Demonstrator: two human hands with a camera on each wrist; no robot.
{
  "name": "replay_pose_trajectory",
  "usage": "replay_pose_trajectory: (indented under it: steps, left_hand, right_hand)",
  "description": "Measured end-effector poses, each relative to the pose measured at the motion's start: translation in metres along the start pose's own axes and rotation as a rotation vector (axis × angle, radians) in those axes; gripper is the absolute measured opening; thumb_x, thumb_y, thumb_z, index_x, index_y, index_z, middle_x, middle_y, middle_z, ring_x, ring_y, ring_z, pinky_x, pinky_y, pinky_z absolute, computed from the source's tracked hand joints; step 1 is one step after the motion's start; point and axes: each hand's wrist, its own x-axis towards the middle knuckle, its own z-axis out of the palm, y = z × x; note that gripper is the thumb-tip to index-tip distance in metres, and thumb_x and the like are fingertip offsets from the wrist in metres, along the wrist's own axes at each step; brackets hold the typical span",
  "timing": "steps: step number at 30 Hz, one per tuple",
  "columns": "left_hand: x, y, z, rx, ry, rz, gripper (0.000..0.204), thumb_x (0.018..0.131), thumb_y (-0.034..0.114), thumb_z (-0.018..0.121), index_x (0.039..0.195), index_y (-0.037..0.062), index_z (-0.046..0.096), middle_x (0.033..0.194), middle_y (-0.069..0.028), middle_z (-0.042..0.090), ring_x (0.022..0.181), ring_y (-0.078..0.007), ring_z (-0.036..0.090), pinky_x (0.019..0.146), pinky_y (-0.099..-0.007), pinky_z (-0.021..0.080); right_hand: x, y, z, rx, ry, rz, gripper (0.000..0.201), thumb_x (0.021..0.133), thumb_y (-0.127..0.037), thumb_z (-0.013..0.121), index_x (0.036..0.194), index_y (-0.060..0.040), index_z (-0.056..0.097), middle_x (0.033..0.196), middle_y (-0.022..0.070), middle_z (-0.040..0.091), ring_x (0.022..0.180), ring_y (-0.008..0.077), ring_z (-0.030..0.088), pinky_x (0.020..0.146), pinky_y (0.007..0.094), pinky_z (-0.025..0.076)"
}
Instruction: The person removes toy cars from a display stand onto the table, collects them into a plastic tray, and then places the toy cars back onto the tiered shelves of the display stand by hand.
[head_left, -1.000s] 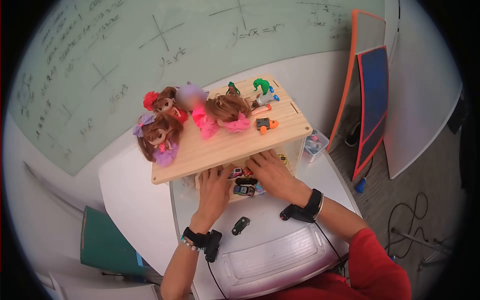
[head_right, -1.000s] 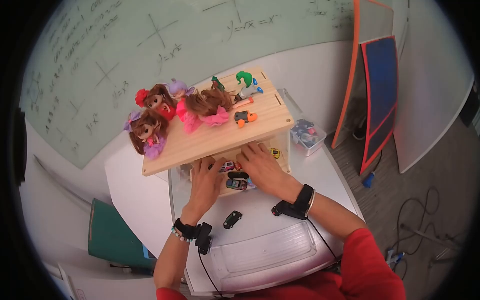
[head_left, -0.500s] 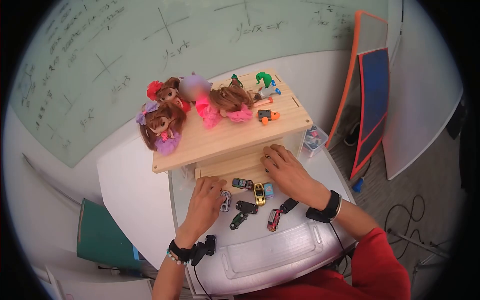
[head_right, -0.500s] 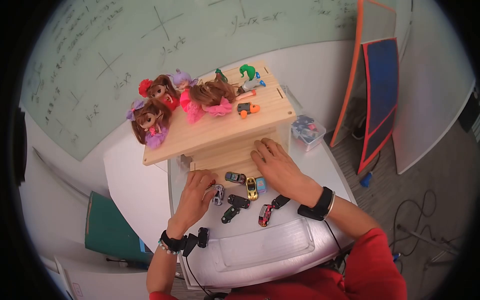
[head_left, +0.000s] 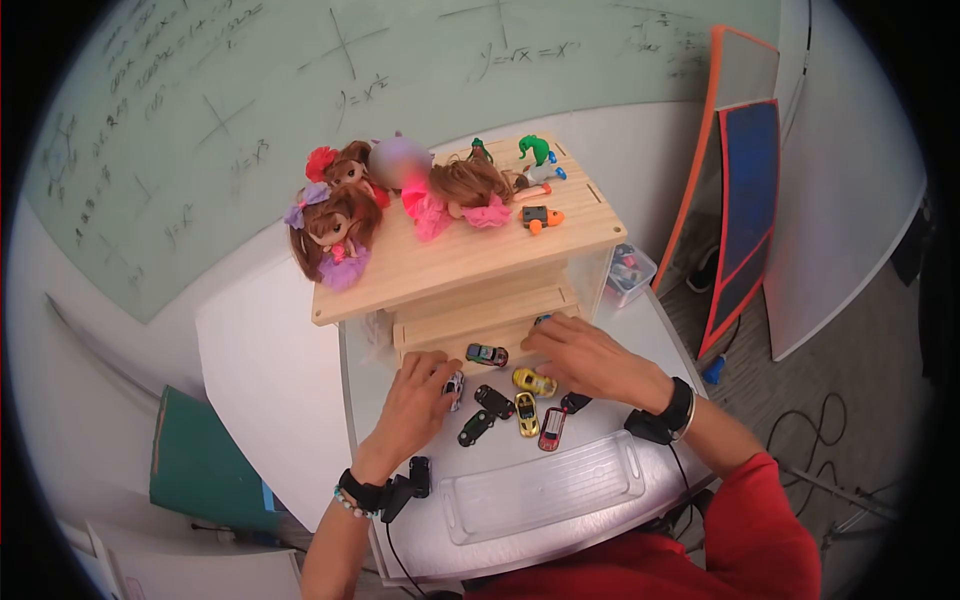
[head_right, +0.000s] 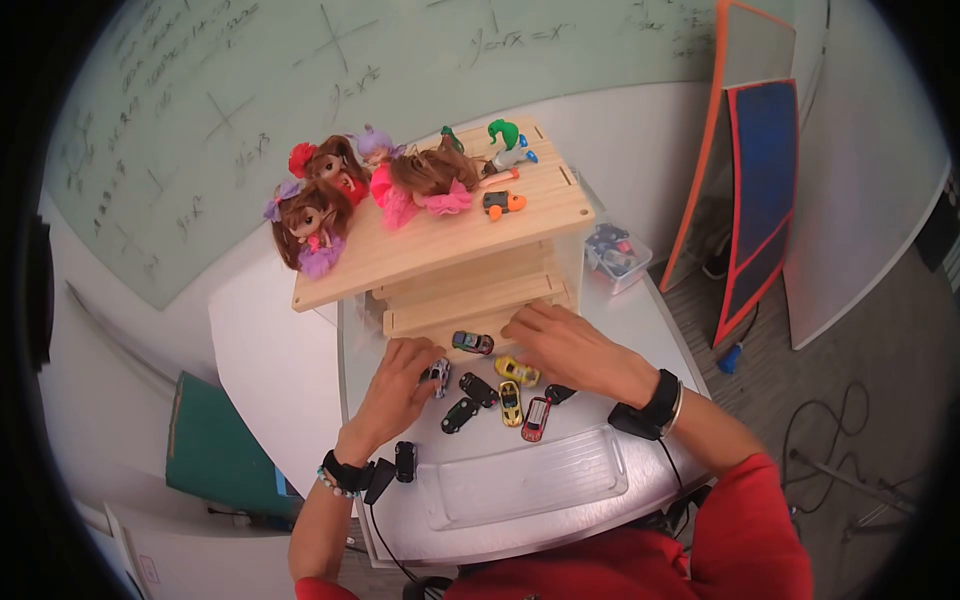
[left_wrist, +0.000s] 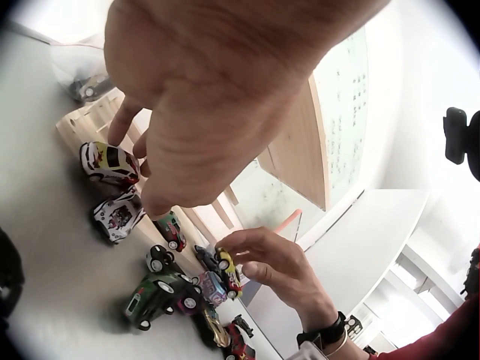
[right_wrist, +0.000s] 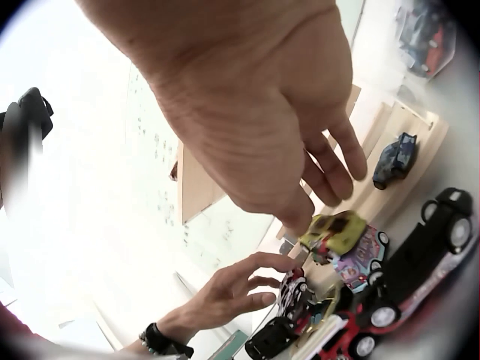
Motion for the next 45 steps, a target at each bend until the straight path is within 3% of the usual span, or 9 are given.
replay_pose_trajectory:
  steps: [8, 16, 19, 21, 26, 30, 34, 43, 45]
  left_hand:
    - [0.025, 0.004, 0.025, -0.050, 0.024, 0.001, 0.064, 0.101, 0.005, 0.082, 0.161, 0.0075, 0.061, 0.159, -0.0174, 0.062, 0.148, -0.0418, 0.055, 0.125, -0.0536, 0.048]
    - [0.044, 0.011, 0.040, 0.087, -0.001, -0.040, 0.059, 0.096, 0.006, 0.085, 0.153, 0.0108, 0.068, 0.141, -0.0136, 0.066, 0.137, -0.0390, 0.059, 0.113, -0.0539, 0.050]
    - [0.046, 0.011, 0.041, 0.051, -0.030, 0.024, 0.048, 0.096, 0.004, 0.084, 0.142, 0.0096, 0.072, 0.137, -0.0128, 0.067, 0.133, -0.0394, 0.060, 0.113, -0.0524, 0.050]
    - [0.041, 0.020, 0.027, -0.021, -0.088, 0.063, 0.044, 0.097, 0.002, 0.082, 0.139, 0.0089, 0.073, 0.138, -0.0125, 0.067, 0.133, -0.0396, 0.061, 0.113, -0.0514, 0.050]
    - [0.012, 0.031, -0.005, -0.179, -0.151, 0.112, 0.042, 0.099, -0.001, 0.080, 0.139, 0.0072, 0.074, 0.145, -0.0139, 0.067, 0.137, -0.0400, 0.061, 0.117, -0.0501, 0.051]
    - [-0.026, 0.028, -0.024, -0.226, -0.086, 0.001, 0.051, 0.102, 0.001, 0.079, 0.151, 0.0068, 0.069, 0.160, -0.0163, 0.062, 0.149, -0.0411, 0.055, 0.125, -0.0514, 0.049]
    - [-0.061, 0.028, -0.035, -0.114, -0.129, -0.199, 0.066, 0.102, 0.007, 0.084, 0.163, 0.0083, 0.059, 0.170, -0.0170, 0.055, 0.155, -0.0425, 0.050, 0.130, -0.0516, 0.048]
    - [-0.092, 0.013, -0.029, -0.131, -0.188, -0.280, 0.100, 0.095, 0.016, 0.094, 0.179, 0.0112, 0.039, 0.181, -0.0207, 0.040, 0.161, -0.0457, 0.044, 0.128, -0.0524, 0.052]
    - [-0.088, 0.013, -0.028, -0.174, -0.210, -0.263, 0.105, 0.094, 0.015, 0.095, 0.181, 0.0118, 0.036, 0.183, -0.0202, 0.038, 0.162, -0.0454, 0.043, 0.127, -0.0523, 0.053]
  right_hand:
    - [0.001, 0.019, 0.028, -0.357, -0.005, 0.162, 0.055, 0.084, 0.006, 0.076, 0.138, 0.0025, 0.066, 0.132, 0.0214, 0.065, 0.130, 0.0431, 0.064, 0.114, 0.0509, 0.057]
    - [0.002, 0.020, 0.037, -0.352, 0.027, 0.215, 0.056, 0.083, 0.006, 0.076, 0.138, 0.0013, 0.066, 0.136, 0.0219, 0.063, 0.132, 0.0449, 0.063, 0.111, 0.0513, 0.059]
    - [-0.002, 0.026, 0.033, -0.200, 0.035, 0.177, 0.051, 0.091, 0.002, 0.076, 0.141, -0.0009, 0.067, 0.137, 0.0203, 0.065, 0.134, 0.0438, 0.064, 0.111, 0.0504, 0.059]
    - [-0.006, 0.005, 0.008, 0.238, -0.039, 0.145, 0.045, 0.097, -0.001, 0.076, 0.141, -0.0024, 0.069, 0.134, 0.0187, 0.070, 0.133, 0.0420, 0.066, 0.111, 0.0504, 0.057]
    - [-0.020, -0.003, -0.008, 0.368, -0.136, 0.183, 0.039, 0.101, -0.002, 0.077, 0.139, -0.0012, 0.071, 0.126, 0.0190, 0.074, 0.131, 0.0408, 0.068, 0.112, 0.0510, 0.056]
    - [-0.038, 0.005, -0.012, 0.102, -0.075, 0.079, 0.038, 0.102, -0.004, 0.078, 0.139, -0.0002, 0.071, 0.129, 0.0180, 0.074, 0.131, 0.0396, 0.067, 0.112, 0.0494, 0.057]
    - [-0.054, 0.002, -0.022, 0.083, -0.147, 0.095, 0.042, 0.100, -0.007, 0.081, 0.140, 0.0002, 0.070, 0.135, 0.0171, 0.072, 0.132, 0.0386, 0.066, 0.113, 0.0488, 0.056]
    - [-0.073, -0.005, -0.032, 0.001, -0.337, 0.142, 0.081, 0.089, -0.014, 0.094, 0.160, -0.0055, 0.056, 0.160, 0.0170, 0.060, 0.147, 0.0404, 0.058, 0.121, 0.0490, 0.056]
    - [-0.067, -0.012, -0.031, -0.048, -0.402, 0.236, 0.088, 0.088, -0.014, 0.095, 0.165, -0.0061, 0.052, 0.165, 0.0161, 0.056, 0.149, 0.0397, 0.057, 0.120, 0.0495, 0.058]
